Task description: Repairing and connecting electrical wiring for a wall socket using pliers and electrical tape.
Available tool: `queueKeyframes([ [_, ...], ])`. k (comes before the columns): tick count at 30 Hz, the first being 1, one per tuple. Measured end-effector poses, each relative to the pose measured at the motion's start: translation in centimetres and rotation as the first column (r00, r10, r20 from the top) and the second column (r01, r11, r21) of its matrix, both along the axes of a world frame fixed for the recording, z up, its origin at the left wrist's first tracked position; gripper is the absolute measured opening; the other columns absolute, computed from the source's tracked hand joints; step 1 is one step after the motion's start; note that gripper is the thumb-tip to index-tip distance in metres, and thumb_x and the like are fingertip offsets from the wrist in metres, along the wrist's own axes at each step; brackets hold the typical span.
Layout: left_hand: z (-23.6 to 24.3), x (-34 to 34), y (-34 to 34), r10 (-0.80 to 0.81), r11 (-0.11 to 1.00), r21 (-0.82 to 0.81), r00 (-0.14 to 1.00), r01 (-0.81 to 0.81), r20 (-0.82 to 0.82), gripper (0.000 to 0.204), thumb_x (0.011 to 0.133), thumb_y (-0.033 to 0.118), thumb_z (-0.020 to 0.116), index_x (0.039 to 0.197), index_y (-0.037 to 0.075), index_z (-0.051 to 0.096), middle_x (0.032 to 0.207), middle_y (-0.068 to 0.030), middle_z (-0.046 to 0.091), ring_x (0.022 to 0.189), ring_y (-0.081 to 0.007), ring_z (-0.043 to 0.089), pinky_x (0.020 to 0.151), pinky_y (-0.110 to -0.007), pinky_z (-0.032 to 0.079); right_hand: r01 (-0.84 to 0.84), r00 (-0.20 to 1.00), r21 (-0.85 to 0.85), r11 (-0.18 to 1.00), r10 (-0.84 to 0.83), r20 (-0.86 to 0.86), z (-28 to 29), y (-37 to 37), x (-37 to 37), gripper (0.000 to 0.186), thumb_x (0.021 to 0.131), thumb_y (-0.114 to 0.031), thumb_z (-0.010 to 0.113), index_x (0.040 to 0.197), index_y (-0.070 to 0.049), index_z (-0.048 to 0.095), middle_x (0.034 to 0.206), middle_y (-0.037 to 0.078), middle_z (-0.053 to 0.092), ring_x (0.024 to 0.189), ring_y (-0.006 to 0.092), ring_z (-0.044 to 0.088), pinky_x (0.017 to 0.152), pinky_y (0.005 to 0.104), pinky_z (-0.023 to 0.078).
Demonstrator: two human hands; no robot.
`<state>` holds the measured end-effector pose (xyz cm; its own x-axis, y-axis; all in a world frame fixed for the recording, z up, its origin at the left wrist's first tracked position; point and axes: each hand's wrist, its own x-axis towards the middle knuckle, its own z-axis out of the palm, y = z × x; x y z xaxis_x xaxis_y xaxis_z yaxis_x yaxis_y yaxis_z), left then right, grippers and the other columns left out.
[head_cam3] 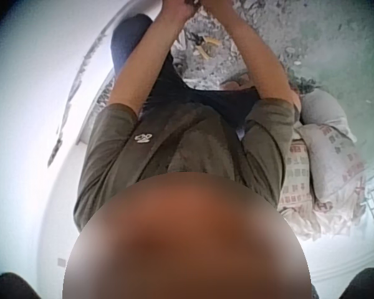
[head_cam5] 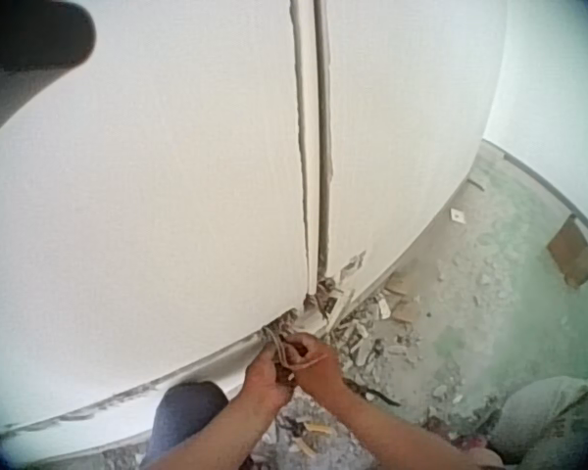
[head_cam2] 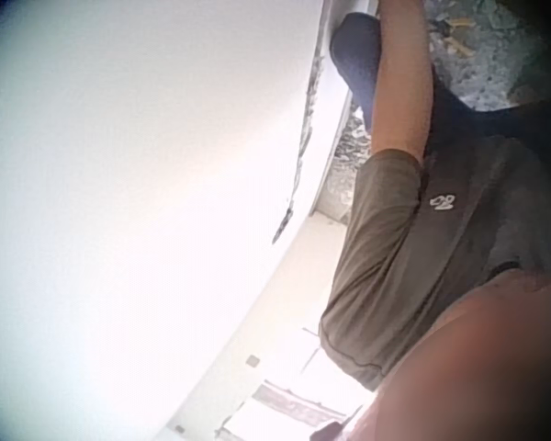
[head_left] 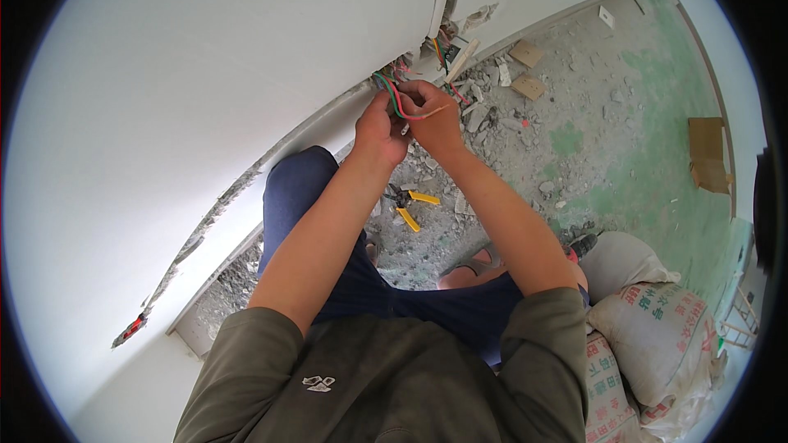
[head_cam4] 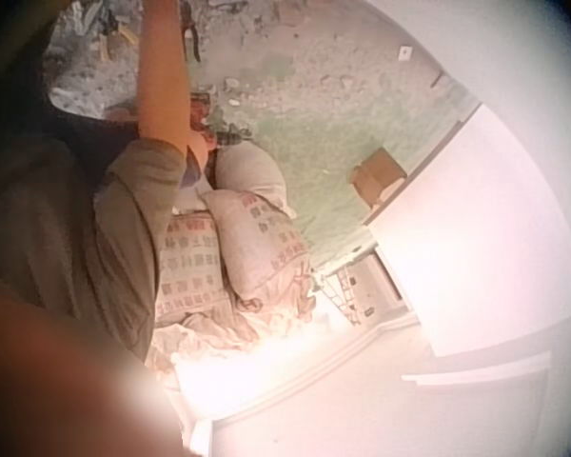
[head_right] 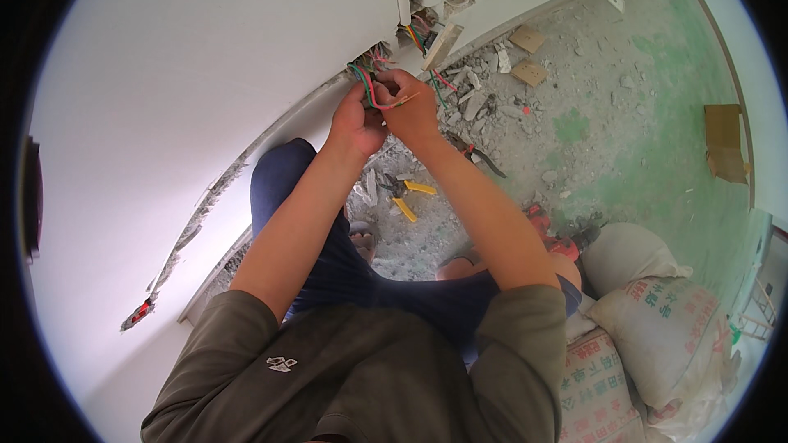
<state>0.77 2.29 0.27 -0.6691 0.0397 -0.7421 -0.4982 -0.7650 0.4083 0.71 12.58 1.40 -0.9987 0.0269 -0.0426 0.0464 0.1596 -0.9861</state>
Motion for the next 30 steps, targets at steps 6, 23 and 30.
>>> queueKeyframes([
  [6,0.6,-0.2,-0.1,-0.01,0.999,0.043,0.999,0.009,0.033,0.018,0.09,0.029,0.058,0.102,0.015,0.059,0.104,-0.0031,0.059,0.102,-0.0186,0.053,0.092,-0.04,0.037,0.029,0.999,0.1,0.995,-0.033,0.036,0.2,0.3,-0.8,0.027,0.077,-0.017,0.067,0.097,0.0,0.066,0.082,0.014,0.069,0.073,0.0204,0.068,0.066,0.0305,0.053],
  [23,3.8,0.9,0.1,0.094,0.995,0.051,0.988,-0.089,-0.123,0.03,0.089,0.037,0.062,0.107,0.014,0.056,0.102,-0.0059,0.059,0.099,-0.0176,0.053,0.09,-0.037,0.037,-0.015,0.995,-0.019,1.0,0.016,0.094,-0.2,1.2,-0.8,0.02,0.08,-0.013,0.068,0.095,0.0,0.067,0.083,0.011,0.07,0.07,0.0126,0.065,0.064,0.0271,0.051],
  [30,3.2,0.9,-0.1,0.064,0.997,0.059,0.982,-0.054,-0.177,0.036,0.092,0.042,0.057,0.113,0.013,0.053,0.101,-0.0103,0.059,0.101,-0.0225,0.054,0.096,-0.044,0.034,-0.107,0.994,0.008,0.994,0.107,0.012,3.8,1.7,-0.1,0.021,0.086,-0.014,0.066,0.105,-0.006,0.068,0.079,0.006,0.069,0.068,0.0093,0.063,0.059,0.0253,0.05],
])
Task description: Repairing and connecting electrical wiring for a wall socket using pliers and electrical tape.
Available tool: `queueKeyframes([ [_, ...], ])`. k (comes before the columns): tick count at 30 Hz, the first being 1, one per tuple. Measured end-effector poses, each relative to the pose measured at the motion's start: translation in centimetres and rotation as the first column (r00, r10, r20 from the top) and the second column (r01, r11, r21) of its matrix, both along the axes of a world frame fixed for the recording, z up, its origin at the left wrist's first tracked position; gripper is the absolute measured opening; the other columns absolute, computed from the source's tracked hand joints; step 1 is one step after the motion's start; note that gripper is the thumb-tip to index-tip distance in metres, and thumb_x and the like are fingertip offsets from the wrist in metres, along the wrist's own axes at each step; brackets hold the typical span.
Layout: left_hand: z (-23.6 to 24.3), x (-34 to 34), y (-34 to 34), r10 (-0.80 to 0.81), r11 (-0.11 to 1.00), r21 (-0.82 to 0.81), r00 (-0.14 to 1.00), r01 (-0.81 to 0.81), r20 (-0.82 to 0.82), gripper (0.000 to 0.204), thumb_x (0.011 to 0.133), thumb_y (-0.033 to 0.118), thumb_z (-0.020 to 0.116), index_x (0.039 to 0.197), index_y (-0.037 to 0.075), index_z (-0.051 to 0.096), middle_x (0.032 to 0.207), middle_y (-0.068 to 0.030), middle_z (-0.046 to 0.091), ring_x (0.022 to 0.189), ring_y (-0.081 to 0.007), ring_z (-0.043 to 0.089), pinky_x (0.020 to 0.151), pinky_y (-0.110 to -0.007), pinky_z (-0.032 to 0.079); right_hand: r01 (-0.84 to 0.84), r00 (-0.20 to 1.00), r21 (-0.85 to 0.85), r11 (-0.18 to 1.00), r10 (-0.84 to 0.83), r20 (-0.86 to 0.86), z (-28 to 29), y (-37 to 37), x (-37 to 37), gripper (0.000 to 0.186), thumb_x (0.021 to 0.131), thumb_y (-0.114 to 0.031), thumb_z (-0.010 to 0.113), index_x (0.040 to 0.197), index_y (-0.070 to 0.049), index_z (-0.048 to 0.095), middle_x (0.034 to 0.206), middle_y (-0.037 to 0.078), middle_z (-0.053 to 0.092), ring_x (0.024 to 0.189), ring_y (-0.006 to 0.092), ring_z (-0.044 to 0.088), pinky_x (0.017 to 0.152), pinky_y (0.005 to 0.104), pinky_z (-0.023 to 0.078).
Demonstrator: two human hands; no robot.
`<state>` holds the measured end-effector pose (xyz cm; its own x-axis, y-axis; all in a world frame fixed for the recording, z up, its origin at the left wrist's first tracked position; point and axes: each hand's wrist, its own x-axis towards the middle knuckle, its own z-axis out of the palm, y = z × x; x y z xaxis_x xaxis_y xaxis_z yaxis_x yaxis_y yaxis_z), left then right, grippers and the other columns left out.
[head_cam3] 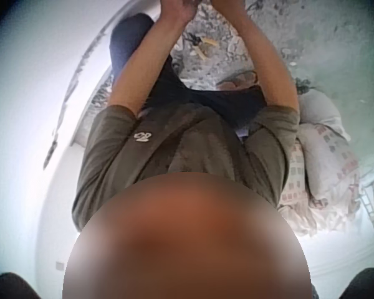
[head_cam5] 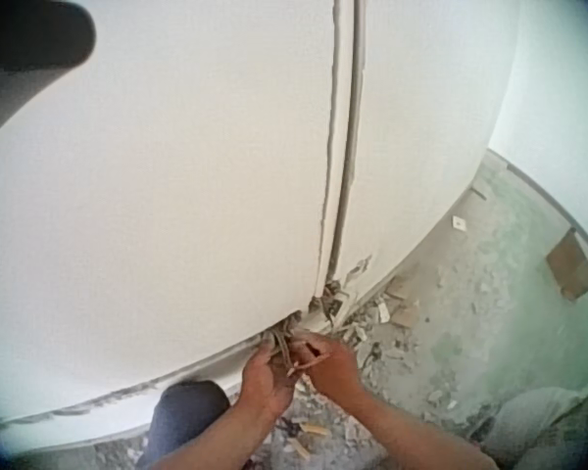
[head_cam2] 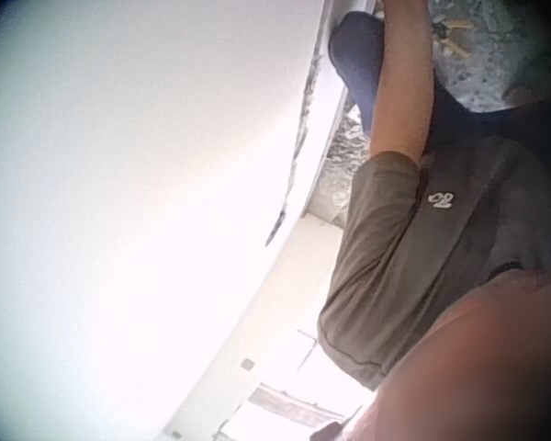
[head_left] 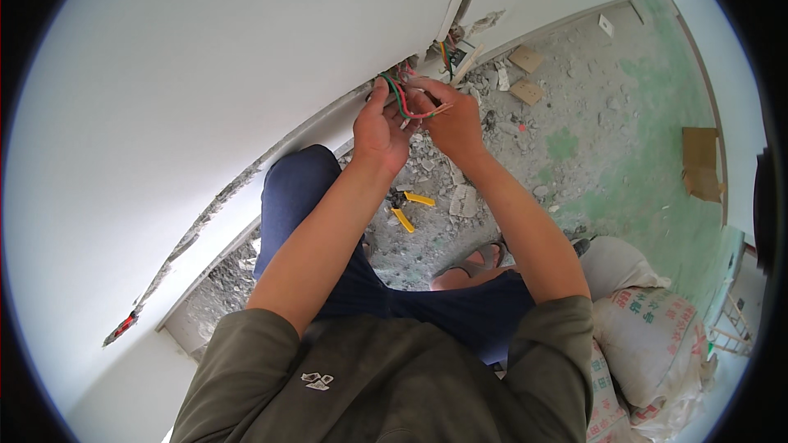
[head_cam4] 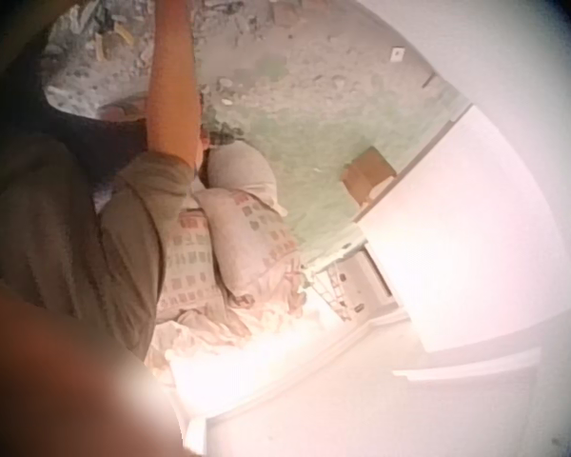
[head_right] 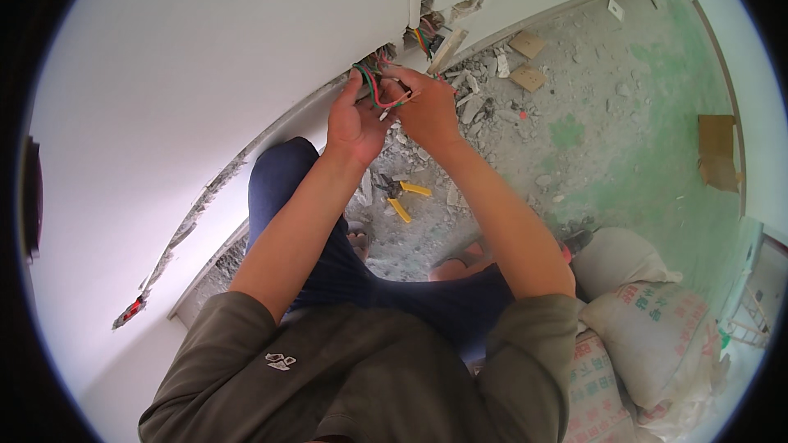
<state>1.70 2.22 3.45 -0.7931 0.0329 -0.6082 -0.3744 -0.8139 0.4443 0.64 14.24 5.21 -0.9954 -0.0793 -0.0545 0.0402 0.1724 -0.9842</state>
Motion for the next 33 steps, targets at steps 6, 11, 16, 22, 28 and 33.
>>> queueKeyframes([
  [6,0.4,0.1,0.5,-0.011,1.0,-0.002,1.0,0.011,-0.028,0.034,0.094,0.042,0.053,0.113,0.014,0.054,0.104,-0.0072,0.059,0.1,-0.0211,0.053,0.095,-0.044,0.036,0.057,0.955,0.453,0.89,0.083,-0.284,-1.2,0.7,-0.6,0.029,0.081,-0.009,0.066,0.111,-0.01,0.066,0.075,0.009,0.067,0.058,0.0178,0.062,0.053,0.0264,0.048],
  [11,-0.3,-0.1,0.3,0.035,0.998,0.048,0.995,-0.031,-0.092,0.035,0.097,0.039,0.049,0.121,0.014,0.052,0.116,-0.0061,0.056,0.107,-0.0208,0.052,0.095,-0.047,0.041,0.36,0.519,0.673,0.646,0.461,-0.72,0.5,1.3,-1.6,0.038,0.067,-0.017,0.066,0.105,-0.013,0.064,0.09,0.004,0.058,0.089,0.0196,0.059,0.073,0.0347,0.047],
  [16,0.0,0.0,0.6,0.048,0.998,0.047,0.995,-0.044,-0.09,0.036,0.098,0.04,0.047,0.121,0.013,0.051,0.117,-0.0058,0.055,0.108,-0.0208,0.051,0.095,-0.046,0.041,0.291,0.463,0.661,0.692,0.502,-0.73,0.6,1.3,-3.2,0.033,0.066,-0.017,0.065,0.098,-0.011,0.065,0.1,0.002,0.056,0.101,0.0205,0.054,0.083,0.0347,0.044],
  [22,0.1,-0.2,0.6,0.024,1.0,0.002,0.999,-0.024,-0.033,0.039,0.097,0.043,0.048,0.121,0.014,0.05,0.117,-0.0057,0.054,0.107,-0.0213,0.051,0.097,-0.046,0.035,0.338,0.489,0.582,0.74,0.39,-0.78,-0.6,0.9,-4.5,0.023,0.068,-0.013,0.068,0.091,-0.012,0.065,0.095,0.002,0.058,0.09,0.0227,0.057,0.077,0.0359,0.046],
  [28,1.8,0.4,0.6,0.081,0.995,0.064,0.997,-0.08,-0.015,0.038,0.097,0.041,0.042,0.121,0.013,0.05,0.114,-0.0078,0.056,0.108,-0.0223,0.051,0.1,-0.049,0.029,0.367,0.588,0.54,0.757,0.262,-0.766,-1.4,-0.2,-4.4,0.022,0.07,-0.008,0.072,0.09,-0.011,0.064,0.089,0.004,0.059,0.081,0.0254,0.057,0.071,0.037,0.047],
  [33,1.6,0.3,0.3,0.07,0.994,0.082,0.997,-0.07,-0.008,0.038,0.094,0.032,0.034,0.12,0.009,0.05,0.117,-0.0091,0.056,0.107,-0.0236,0.051,0.1,-0.047,0.033,0.304,0.617,0.477,0.825,0.211,-0.758,-1.3,0.7,-3.5,0.025,0.069,-0.011,0.07,0.093,-0.01,0.063,0.09,0.005,0.057,0.083,0.025,0.056,0.072,0.0374,0.046],
])
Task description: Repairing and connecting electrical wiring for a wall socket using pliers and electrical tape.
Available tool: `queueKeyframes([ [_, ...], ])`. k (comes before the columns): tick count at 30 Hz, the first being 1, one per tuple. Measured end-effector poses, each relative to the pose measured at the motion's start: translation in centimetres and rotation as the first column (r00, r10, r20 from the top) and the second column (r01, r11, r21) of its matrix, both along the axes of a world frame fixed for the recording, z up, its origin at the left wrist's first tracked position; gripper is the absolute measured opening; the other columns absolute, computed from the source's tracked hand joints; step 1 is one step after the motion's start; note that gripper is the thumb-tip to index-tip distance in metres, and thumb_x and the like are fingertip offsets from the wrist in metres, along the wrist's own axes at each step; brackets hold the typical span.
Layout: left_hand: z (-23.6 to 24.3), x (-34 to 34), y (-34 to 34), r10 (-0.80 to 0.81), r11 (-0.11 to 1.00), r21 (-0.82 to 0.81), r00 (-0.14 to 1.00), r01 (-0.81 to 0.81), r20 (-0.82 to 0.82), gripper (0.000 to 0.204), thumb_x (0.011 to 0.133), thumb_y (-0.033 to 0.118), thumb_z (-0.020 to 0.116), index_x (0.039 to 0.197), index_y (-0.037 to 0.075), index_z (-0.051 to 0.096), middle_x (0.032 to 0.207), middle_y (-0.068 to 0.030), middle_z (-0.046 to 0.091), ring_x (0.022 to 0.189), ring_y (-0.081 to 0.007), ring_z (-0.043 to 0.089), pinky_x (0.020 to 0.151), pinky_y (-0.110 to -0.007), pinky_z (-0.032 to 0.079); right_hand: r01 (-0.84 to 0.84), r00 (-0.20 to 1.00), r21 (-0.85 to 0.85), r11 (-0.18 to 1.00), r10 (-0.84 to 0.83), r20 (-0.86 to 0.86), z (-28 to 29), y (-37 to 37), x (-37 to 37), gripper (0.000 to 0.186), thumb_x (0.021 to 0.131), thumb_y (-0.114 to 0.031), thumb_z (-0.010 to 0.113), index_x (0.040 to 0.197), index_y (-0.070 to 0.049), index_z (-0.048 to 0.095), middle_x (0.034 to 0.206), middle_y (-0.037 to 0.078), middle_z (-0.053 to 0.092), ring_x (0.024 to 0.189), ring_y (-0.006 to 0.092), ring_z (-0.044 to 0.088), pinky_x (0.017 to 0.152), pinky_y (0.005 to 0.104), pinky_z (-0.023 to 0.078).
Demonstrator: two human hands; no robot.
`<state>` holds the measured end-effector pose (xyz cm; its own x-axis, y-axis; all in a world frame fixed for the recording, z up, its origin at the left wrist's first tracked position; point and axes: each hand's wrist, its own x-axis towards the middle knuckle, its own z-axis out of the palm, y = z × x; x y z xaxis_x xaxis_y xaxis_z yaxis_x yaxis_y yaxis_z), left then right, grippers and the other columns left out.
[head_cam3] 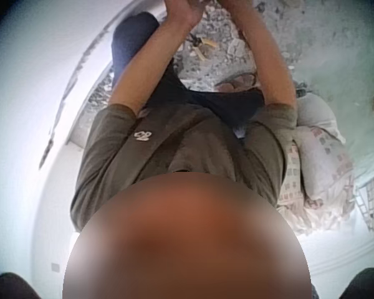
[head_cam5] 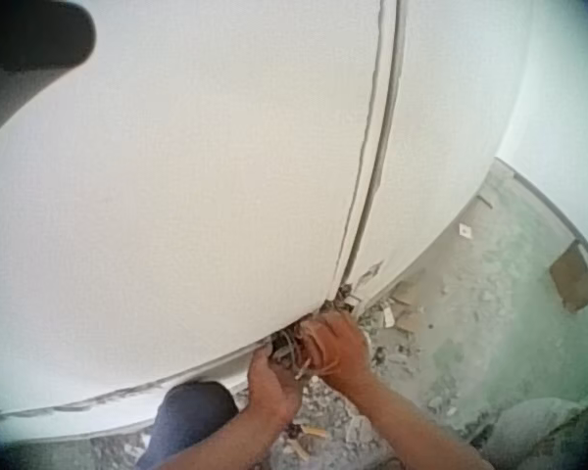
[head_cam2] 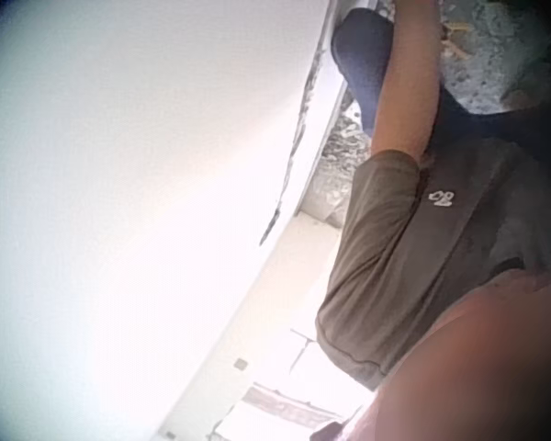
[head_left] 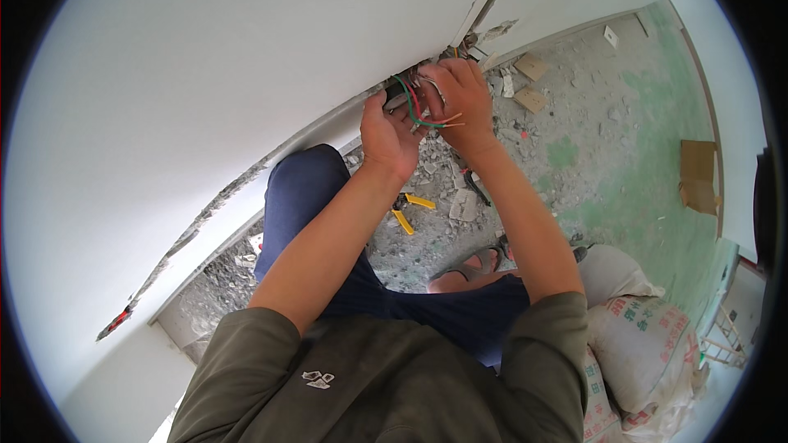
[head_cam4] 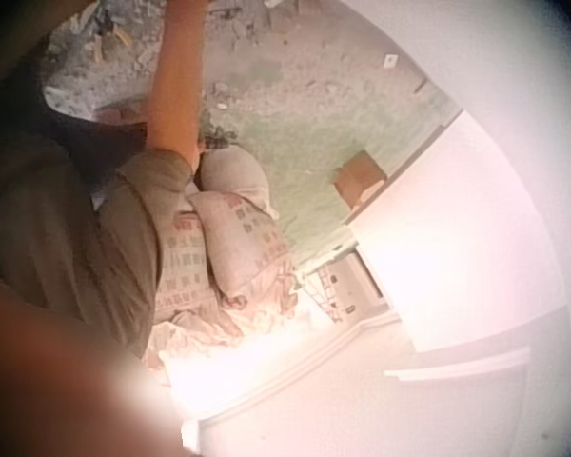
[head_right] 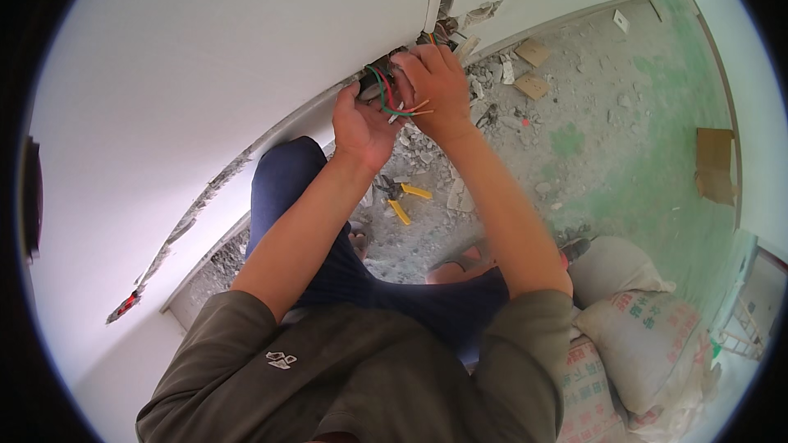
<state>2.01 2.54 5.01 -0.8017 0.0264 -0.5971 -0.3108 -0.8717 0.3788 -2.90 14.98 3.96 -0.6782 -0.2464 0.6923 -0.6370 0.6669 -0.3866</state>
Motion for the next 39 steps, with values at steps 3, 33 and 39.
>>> queueKeyframes([
  [3,-0.1,0.0,0.2,0.026,0.999,0.031,0.997,-0.024,-0.072,0.039,0.094,0.032,0.034,0.119,0.007,0.051,0.117,-0.0097,0.057,0.109,-0.0249,0.051,0.097,-0.043,0.038,-0.122,0.991,0.127,0.984,0.114,0.067,1.7,1.1,1.4,0.031,0.07,-0.009,0.07,0.1,-0.011,0.064,0.092,0.005,0.057,0.085,0.025,0.056,0.072,0.038,0.047],
  [33,-0.1,0.0,0.5,0.019,0.999,-0.029,0.999,-0.02,-0.027,0.037,0.095,0.039,0.048,0.119,0.01,0.048,0.117,-0.0107,0.052,0.106,-0.02,0.048,0.093,-0.041,0.037,0.09,0.829,-0.13,0.987,-0.003,0.559,0.9,1.0,4.1,0.019,0.083,-0.016,0.069,0.096,-0.003,0.066,0.085,0.012,0.066,0.074,0.0234,0.065,0.065,0.0329,0.05],
  [39,-0.4,0.0,0.3,0.056,0.998,-0.036,0.998,-0.056,-0.006,0.04,0.092,0.038,0.053,0.118,0.008,0.047,0.119,-0.0117,0.051,0.111,-0.0235,0.048,0.099,-0.043,0.037,0.137,0.763,-0.315,0.939,0.103,0.638,-1.9,-0.3,2.9,0.02,0.085,-0.013,0.066,0.103,-0.003,0.069,0.086,0.011,0.068,0.076,0.0208,0.065,0.07,0.0312,0.05],
])
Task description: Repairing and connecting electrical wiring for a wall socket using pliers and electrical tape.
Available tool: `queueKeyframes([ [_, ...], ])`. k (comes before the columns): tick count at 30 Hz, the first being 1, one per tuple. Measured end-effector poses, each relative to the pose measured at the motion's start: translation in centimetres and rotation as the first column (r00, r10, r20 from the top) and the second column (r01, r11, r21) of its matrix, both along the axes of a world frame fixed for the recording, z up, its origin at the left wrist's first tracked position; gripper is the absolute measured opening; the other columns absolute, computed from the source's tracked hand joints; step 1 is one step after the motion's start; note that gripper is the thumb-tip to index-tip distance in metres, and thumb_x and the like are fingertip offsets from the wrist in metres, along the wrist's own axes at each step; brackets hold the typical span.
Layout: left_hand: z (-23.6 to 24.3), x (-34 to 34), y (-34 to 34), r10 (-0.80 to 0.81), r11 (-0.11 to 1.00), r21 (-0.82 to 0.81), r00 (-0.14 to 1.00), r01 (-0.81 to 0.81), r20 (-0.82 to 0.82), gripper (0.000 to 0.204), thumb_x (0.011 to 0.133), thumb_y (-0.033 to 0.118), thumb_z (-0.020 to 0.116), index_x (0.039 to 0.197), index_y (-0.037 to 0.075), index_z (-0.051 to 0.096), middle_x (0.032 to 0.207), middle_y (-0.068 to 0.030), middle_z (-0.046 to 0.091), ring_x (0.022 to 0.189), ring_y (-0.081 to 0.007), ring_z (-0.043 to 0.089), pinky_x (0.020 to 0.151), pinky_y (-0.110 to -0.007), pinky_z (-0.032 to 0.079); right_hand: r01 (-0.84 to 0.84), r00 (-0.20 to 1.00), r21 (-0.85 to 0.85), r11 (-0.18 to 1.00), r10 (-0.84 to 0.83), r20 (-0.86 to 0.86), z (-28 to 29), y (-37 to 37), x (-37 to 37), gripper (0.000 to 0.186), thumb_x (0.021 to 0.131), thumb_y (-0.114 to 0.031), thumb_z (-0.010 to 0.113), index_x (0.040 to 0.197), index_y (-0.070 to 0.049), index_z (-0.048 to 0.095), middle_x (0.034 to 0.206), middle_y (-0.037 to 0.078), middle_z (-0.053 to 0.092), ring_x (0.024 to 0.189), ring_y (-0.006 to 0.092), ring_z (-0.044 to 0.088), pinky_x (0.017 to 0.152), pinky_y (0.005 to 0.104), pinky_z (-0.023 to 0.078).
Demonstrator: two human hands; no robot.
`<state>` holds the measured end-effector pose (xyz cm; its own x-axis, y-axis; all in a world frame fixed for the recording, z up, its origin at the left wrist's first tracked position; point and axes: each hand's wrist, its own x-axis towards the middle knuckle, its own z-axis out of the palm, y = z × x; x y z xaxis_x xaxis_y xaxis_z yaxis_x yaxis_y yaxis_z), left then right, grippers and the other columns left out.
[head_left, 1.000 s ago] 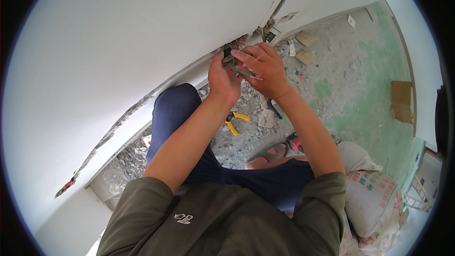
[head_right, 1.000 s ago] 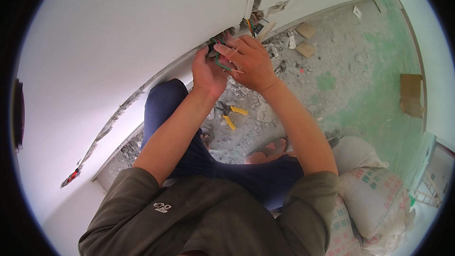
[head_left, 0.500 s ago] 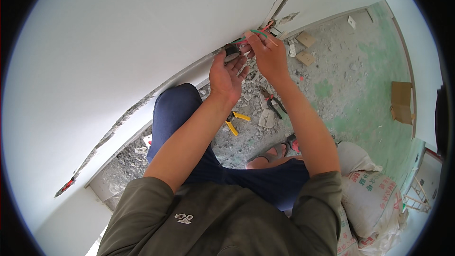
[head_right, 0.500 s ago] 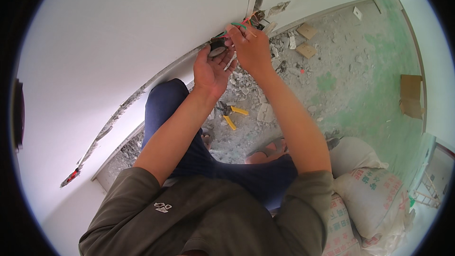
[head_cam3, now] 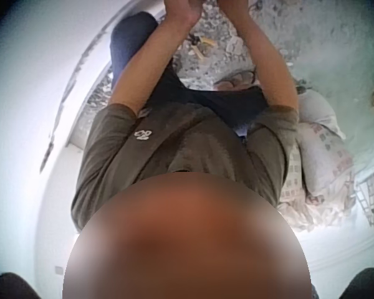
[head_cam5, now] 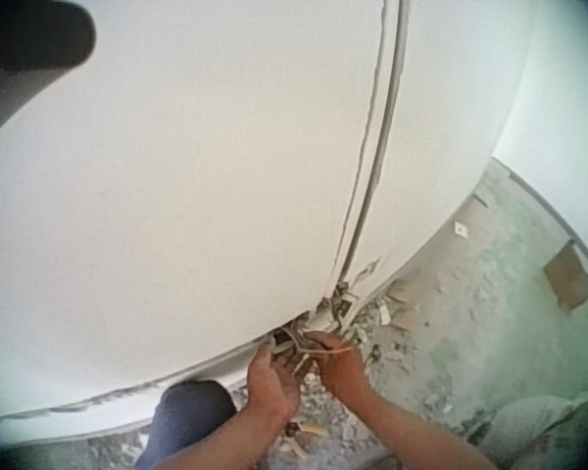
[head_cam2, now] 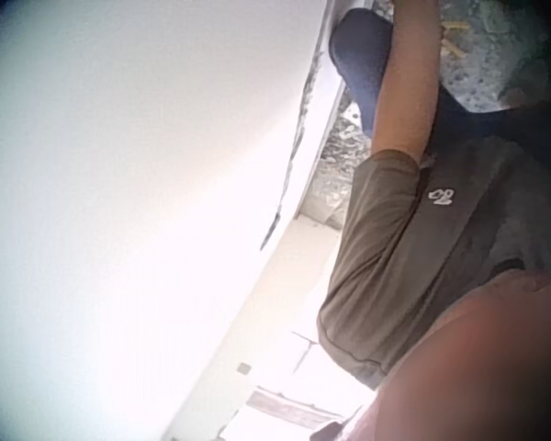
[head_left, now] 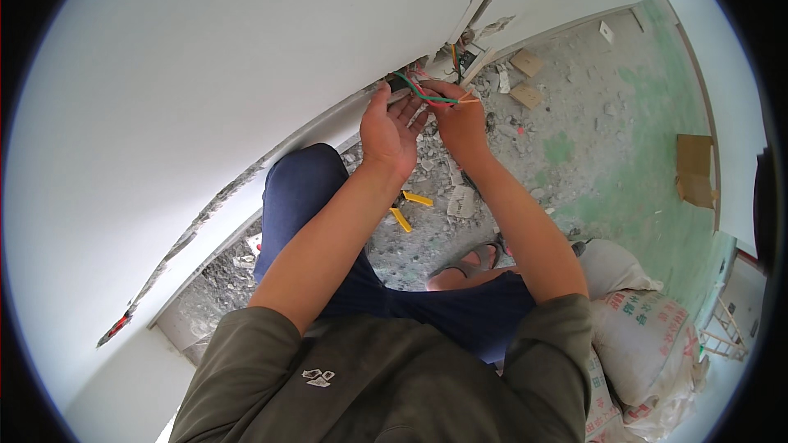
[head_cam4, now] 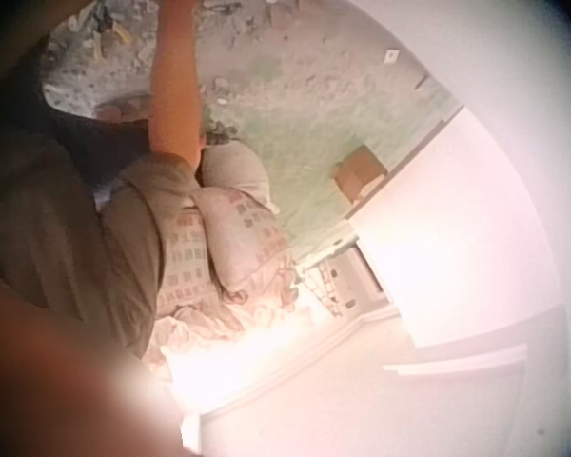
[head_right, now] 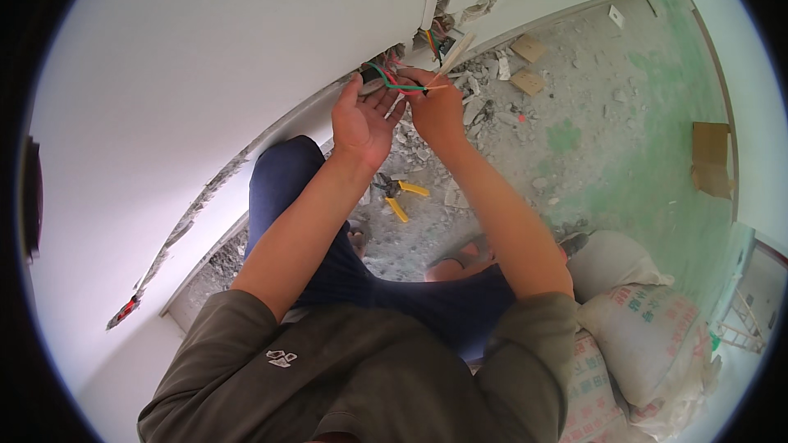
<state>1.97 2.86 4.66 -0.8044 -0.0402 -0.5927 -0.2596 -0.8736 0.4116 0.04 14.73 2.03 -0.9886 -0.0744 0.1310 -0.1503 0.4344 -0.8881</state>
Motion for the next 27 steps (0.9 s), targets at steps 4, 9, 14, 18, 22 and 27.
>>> queueKeyframes([
  [4,0.1,0.1,0.1,-0.023,1.0,-0.019,1.0,0.023,-0.01,0.043,0.092,0.038,0.053,0.122,0.009,0.045,0.122,-0.014,0.051,0.112,-0.0248,0.048,0.099,-0.043,0.037,0.166,0.973,-0.429,0.888,-0.075,0.22,0.0,-2.1,-0.1,0.019,0.087,-0.014,0.064,0.098,0.002,0.069,0.082,0.006,0.068,0.073,0.0113,0.06,0.065,0.0254,0.048],
  [9,0.1,0.1,0.2,-0.026,0.999,-0.045,0.999,0.025,-0.031,0.044,0.092,0.038,0.052,0.124,0.01,0.043,0.122,-0.0156,0.051,0.112,-0.0257,0.049,0.098,-0.044,0.038,0.392,0.881,-0.635,0.666,-0.074,0.467,0.1,-3.3,-0.8,0.024,0.088,-0.019,0.064,0.099,0.001,0.07,0.076,0.002,0.064,0.067,0.0075,0.054,0.056,0.0221,0.042],
  [14,0.0,0.1,0.2,-0.023,0.997,-0.069,1.0,0.023,0.0,0.046,0.092,0.04,0.052,0.126,0.011,0.042,0.121,-0.0154,0.051,0.108,-0.0254,0.05,0.097,-0.044,0.038,0.434,0.886,-0.67,0.602,-0.15,0.439,-0.3,-4.3,-1.5,0.025,0.089,-0.019,0.063,0.101,0.002,0.069,0.074,0.0,0.062,0.065,0.007,0.052,0.055,0.0214,0.039],
  [18,0.2,0.0,0.5,-0.003,0.998,-0.069,1.0,0.004,0.02,0.043,0.092,0.039,0.051,0.124,0.011,0.043,0.118,-0.0141,0.053,0.107,-0.0243,0.051,0.096,-0.044,0.038,0.427,0.882,-0.69,0.584,-0.102,0.46,-0.6,-3.5,-2.0,0.023,0.088,-0.016,0.061,0.1,0.003,0.068,0.077,0.002,0.064,0.065,0.0078,0.053,0.055,0.022,0.04],
  [22,0.4,0.0,0.6,0.026,0.998,-0.063,0.999,-0.023,0.044,0.033,0.094,0.037,0.052,0.114,0.012,0.053,0.105,-0.0084,0.056,0.095,-0.019,0.053,0.084,-0.037,0.042,0.448,0.839,-0.653,0.611,-0.034,0.543,0.9,-3.6,-2.5,0.024,0.089,-0.01,0.056,0.108,0.002,0.065,0.089,0.005,0.065,0.071,0.011,0.054,0.06,0.0234,0.042],
  [27,0.3,-0.1,0.4,-0.028,0.997,-0.069,0.999,0.031,0.047,0.041,0.092,0.038,0.055,0.122,0.012,0.046,0.114,-0.0098,0.054,0.107,-0.0214,0.05,0.095,-0.042,0.037,0.467,0.823,-0.67,0.577,-0.007,0.568,1.2,-3.5,-2.9,0.023,0.089,-0.01,0.058,0.107,0.002,0.065,0.091,0.006,0.065,0.072,0.0123,0.056,0.06,0.0247,0.043],
])
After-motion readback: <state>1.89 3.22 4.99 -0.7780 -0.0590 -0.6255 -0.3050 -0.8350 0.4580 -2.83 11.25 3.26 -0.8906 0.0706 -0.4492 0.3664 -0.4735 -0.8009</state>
